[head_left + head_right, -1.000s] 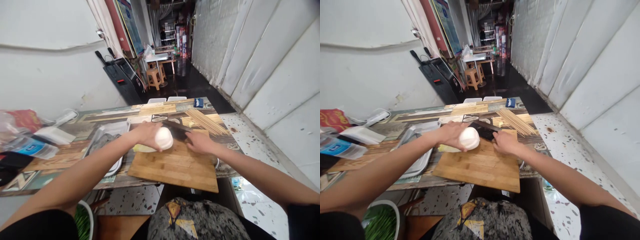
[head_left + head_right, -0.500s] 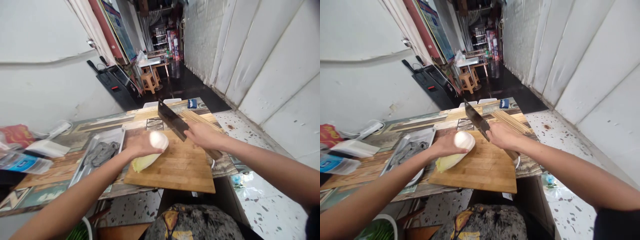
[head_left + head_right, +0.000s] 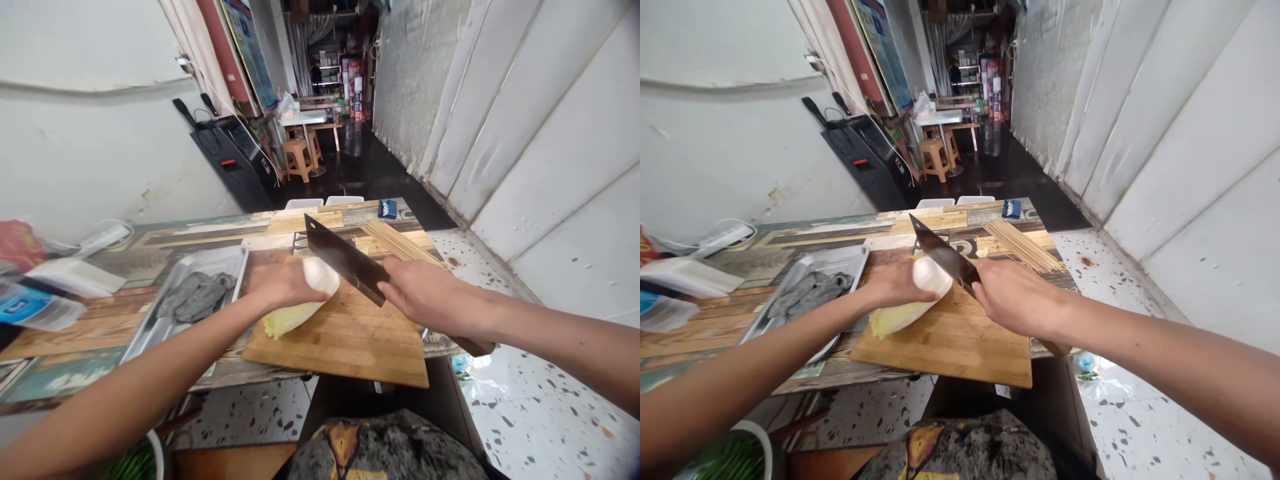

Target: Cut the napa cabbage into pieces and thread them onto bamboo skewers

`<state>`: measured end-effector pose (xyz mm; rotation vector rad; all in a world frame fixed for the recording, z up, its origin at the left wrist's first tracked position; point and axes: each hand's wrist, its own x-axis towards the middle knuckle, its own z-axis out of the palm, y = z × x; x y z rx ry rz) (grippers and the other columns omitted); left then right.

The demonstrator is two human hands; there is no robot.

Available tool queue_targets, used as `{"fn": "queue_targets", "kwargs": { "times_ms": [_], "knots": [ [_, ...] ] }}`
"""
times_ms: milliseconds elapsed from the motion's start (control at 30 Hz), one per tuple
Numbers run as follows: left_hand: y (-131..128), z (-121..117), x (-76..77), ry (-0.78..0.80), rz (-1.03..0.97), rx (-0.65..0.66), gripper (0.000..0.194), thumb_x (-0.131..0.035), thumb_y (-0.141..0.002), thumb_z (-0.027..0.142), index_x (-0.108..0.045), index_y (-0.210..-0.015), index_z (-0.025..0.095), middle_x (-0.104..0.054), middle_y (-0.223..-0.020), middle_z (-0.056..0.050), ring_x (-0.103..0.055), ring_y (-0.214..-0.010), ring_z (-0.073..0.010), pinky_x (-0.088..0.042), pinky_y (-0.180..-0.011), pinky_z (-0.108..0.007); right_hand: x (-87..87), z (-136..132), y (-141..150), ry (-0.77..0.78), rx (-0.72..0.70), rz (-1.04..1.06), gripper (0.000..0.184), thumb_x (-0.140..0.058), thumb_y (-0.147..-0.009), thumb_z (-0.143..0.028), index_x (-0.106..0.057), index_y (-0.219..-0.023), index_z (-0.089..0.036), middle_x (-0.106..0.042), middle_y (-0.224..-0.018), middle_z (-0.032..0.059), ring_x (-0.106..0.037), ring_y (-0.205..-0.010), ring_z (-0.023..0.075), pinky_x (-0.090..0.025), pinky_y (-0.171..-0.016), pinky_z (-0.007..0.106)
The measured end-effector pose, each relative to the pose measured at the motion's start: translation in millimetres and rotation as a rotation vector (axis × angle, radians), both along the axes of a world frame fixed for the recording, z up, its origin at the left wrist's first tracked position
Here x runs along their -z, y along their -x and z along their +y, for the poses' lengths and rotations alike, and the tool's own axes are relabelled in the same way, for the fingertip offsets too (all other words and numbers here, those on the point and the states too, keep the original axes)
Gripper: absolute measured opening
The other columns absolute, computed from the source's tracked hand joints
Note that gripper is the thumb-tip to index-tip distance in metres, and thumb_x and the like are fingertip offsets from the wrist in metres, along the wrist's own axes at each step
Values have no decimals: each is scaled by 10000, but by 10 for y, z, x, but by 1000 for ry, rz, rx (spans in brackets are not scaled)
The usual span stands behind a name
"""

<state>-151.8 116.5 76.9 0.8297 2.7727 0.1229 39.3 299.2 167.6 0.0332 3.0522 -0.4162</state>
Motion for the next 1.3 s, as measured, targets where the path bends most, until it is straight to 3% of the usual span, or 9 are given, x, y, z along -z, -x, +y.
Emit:
{"fn": "queue_targets", "kwargs": {
  "times_ms": [100,267,400,633,800,1033,1300],
  "knots": [
    [11,8,4,36,16,-1,939,-632,-423,845,-614,-1085,180,-680,-1054,-179,-649,-933,-377,-495,-717,-403,-42,34,44,-23,30,-52,197,-395,-937,-277,-529,-839,-170,-668,-777,95,-623,-666,189,-360,-552,268],
    [14,24,10,89,43,5,977,-578,-388,906,-614,-1062,201,-672,-1066,-184,-643,-938,-407,-485,-723,-431,-93,100,109,54,108,-203,269,-357,-961,-346,-486,-785,-190,-607,-575,29,-586,-509,155,-351,-500,257],
    [21,17,14,89,12,2,970,-610,-426,860,-596,-1138,202,-669,-1078,-187,-634,-976,-401,-484,-757,-429,-95,102,109,-21,73,-126,247,-365,-944,-308,-472,-755,-191,-644,-693,59,-596,-551,151,-359,-525,262],
    [-6,24,-23,81,2,-6,953,-643,-432,831,-599,-1137,192,-680,-1054,-183,-635,-979,-394,-496,-750,-420,-171,39,115,-70,58,-114,229,-381,-934,-275,-458,-731,-200,-617,-649,45,-600,-621,167,-382,-571,263],
    [-55,35,-71,47,33,12,880,-629,-429,840,-647,-1012,181,-691,-969,-170,-654,-879,-382,-504,-661,-413,-175,51,130,-1,75,-168,233,-367,-938,-292,-443,-733,-209,-598,-560,23,-595,-537,162,-381,-534,260],
    [-88,61,-126,-59,-59,29,691,-709,-452,701,-668,-902,178,-704,-899,-143,-664,-838,-347,-503,-626,-376,-208,67,171,88,87,-289,179,-376,-922,-247,-457,-771,-196,-589,-475,10,-571,-419,141,-408,-485,232],
    [-109,82,-189,-4,-72,18,755,-695,-456,701,-652,-992,172,-697,-939,-140,-658,-866,-342,-502,-656,-360,-239,40,261,148,94,-411,161,-361,-887,-213,-505,-837,-161,-573,-433,21,-570,-365,173,-416,-380,236]
  ]
}}
